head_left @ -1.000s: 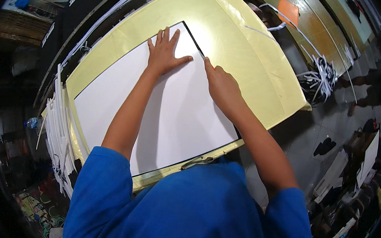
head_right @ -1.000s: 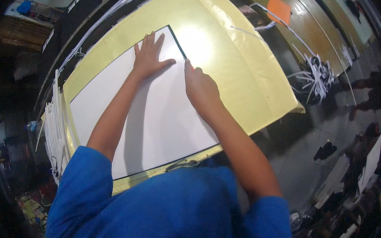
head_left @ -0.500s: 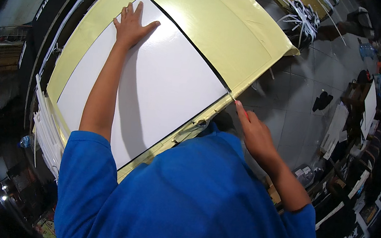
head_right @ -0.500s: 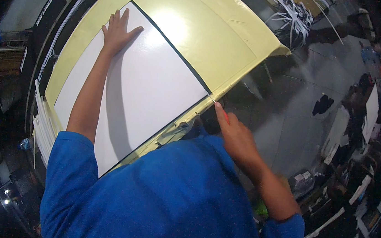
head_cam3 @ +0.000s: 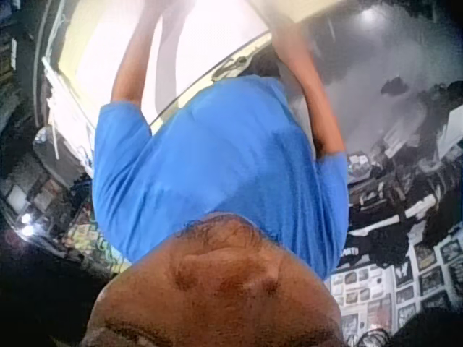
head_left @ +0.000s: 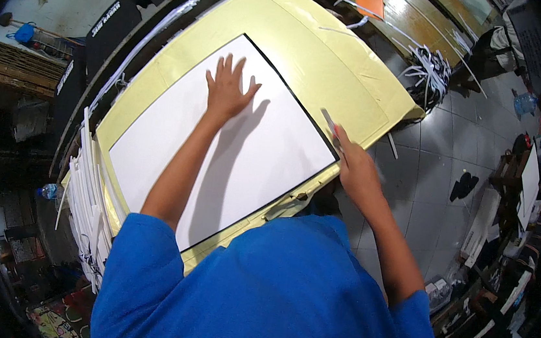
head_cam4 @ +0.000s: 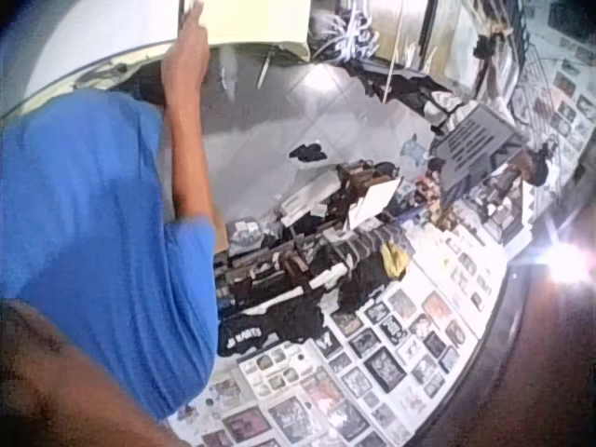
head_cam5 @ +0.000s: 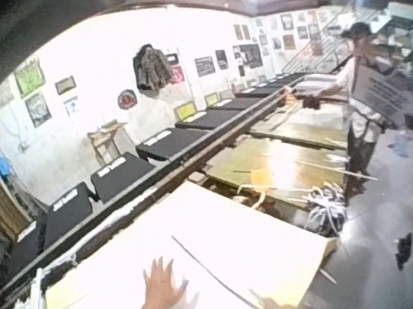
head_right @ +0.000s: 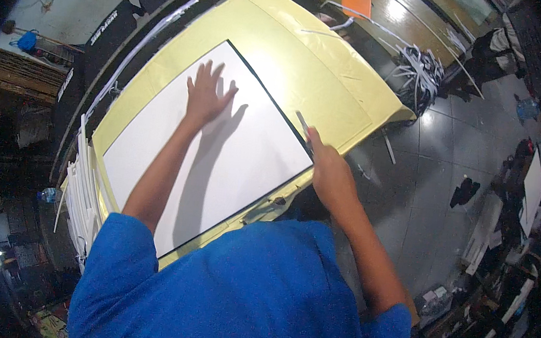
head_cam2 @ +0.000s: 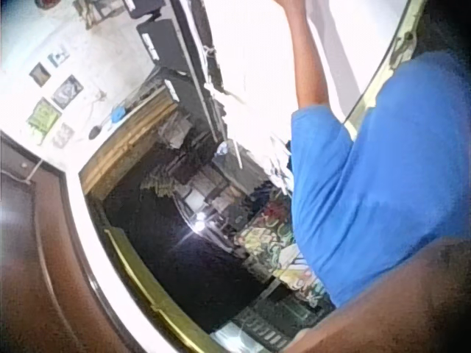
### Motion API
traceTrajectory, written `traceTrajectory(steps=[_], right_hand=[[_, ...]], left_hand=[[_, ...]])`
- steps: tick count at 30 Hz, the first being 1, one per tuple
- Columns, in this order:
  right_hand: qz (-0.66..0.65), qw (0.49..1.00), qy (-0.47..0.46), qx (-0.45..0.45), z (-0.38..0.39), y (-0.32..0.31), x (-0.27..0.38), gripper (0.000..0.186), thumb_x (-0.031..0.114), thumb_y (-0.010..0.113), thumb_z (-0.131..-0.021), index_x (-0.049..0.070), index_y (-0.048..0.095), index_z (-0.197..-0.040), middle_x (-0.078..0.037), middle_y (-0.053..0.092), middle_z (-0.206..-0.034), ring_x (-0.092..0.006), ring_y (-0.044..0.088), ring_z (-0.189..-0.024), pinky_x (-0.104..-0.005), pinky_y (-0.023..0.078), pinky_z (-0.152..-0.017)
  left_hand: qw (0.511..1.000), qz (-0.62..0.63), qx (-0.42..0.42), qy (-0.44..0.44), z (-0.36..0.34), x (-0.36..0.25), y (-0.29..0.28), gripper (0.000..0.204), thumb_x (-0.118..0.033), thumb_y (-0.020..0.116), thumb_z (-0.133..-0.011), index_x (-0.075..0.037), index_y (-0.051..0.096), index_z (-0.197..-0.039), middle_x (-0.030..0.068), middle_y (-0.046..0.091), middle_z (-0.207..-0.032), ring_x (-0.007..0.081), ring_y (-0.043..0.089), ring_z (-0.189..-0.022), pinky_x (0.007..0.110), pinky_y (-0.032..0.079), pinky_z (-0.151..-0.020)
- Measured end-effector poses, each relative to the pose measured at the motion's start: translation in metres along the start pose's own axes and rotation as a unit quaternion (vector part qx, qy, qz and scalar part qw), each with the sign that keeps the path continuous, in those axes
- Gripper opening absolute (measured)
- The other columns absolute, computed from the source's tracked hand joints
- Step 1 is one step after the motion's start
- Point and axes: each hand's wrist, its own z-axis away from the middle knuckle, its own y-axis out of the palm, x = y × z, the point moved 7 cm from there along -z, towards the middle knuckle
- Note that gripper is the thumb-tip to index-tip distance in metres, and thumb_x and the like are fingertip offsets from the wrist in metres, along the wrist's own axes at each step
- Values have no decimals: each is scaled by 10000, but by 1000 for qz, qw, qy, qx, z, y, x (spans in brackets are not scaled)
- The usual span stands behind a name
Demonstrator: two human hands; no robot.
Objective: The person uses a red utility knife to cut a large white sheet of material placed on a yellow-covered table. They repeatedly align the sheet, cut along the edges, and remove the trimmed pieces, stacking the finished white sheets on the floor.
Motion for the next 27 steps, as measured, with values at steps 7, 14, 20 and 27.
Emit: traceTrajectory(steps=[7,14,20,27], right_hand=[[5,998,-55,17,-180,66,34,473,48,498,-935,54,465,-1407,-260,653,-949,-423,648,-879,-489,514,-773],[27,1000,-6,3,-253,88,58,593,165,564,-949,64,337,-1487,-261,609,-1091,-414,668,-928,-484,549,-776],[72,997,16,-2,-269,97,52,620,94,554,-931,78,310,-1501,-261,581,-1139,-406,674,-945,-466,564,-784],[90,995,35,-33,-284,82,30,636,47,554,-901,132,336,-1493,-226,604,-1060,-397,667,-923,-486,550,-770]], left_hand=[[993,11,106,-47,30,0,15,875,-610,604,-857,-140,320,-1539,249,235,-1587,418,180,-1482,682,117,-1133],[990,45,109,-71,31,-4,0,861,-575,634,-832,-126,369,-1517,244,238,-1588,409,168,-1489,649,76,-1157],[988,51,120,-78,31,0,6,868,-620,611,-832,-148,372,-1520,226,221,-1602,389,139,-1500,655,44,-1155],[988,52,120,-77,31,3,7,865,-623,606,-837,-157,366,-1525,221,217,-1605,385,138,-1501,653,43,-1156]])
